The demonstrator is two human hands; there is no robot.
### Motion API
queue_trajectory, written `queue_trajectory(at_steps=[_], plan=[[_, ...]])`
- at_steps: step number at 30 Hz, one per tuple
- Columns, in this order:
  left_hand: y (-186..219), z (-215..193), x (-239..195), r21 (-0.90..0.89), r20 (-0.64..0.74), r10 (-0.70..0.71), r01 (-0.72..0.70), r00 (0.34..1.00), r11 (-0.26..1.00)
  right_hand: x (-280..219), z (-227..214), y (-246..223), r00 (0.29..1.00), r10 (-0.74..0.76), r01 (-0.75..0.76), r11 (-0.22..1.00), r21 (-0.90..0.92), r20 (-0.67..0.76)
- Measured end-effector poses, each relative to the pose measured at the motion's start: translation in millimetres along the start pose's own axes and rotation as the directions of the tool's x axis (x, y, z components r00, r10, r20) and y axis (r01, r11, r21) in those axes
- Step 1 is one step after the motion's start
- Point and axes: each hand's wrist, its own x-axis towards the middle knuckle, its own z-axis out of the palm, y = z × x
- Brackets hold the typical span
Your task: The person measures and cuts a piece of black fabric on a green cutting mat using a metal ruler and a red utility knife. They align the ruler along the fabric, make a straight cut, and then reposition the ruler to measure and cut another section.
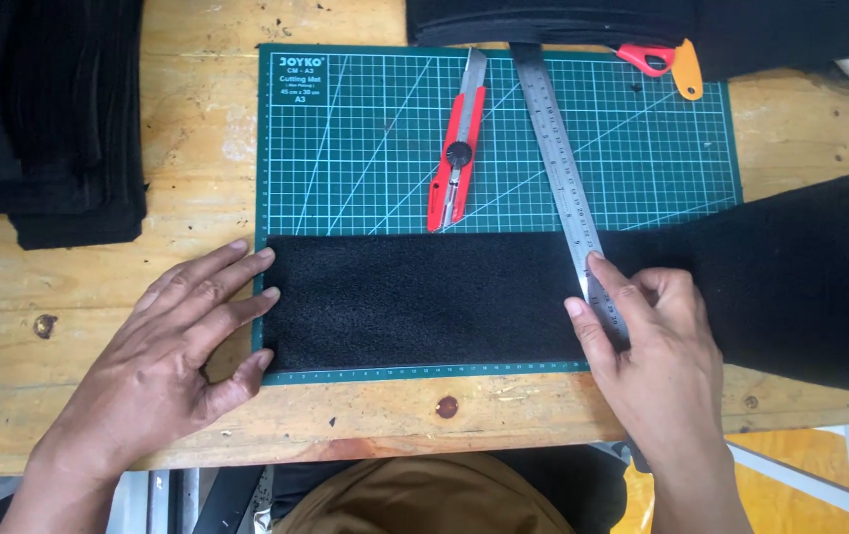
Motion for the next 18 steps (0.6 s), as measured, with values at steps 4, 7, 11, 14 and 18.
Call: queue_trajectory(at_steps=[4,7,11,14,18], plan=[[-1.7,1.9,-1.8,0.029,0.014,-0.022,0.022,1.0,0.999,0.6,-0.6,0.5,1.0,-0.015,0.015,1.0,0.016,-0.007],[-1.7,1.7,-2.3,0.03,0.009,-0.016,0.016,1.0,0.999,1.5,-1.1,0.0,1.0,-0.008,0.007,1.0,0.025,0.011],[-0.2,1.5,-1.3,0.021,-0.005,-0.008,0.008,1.0,1.0,2.3,-3.0,-2.2,1.0,0.003,-0.004,0.999,0.036,0.023],[-0.9,1.9,-2.1,0.03,-0.002,-0.013,0.013,1.0,0.999,2.6,-4.4,-2.6,0.999,0.003,-0.004,1.0,0.028,0.039],[-0.8,1.6,-1.1,0.027,-0.009,-0.001,0.002,1.0,1.0,2.1,-1.3,0.1,1.0,-0.024,0.024,0.999,0.02,0.001]])
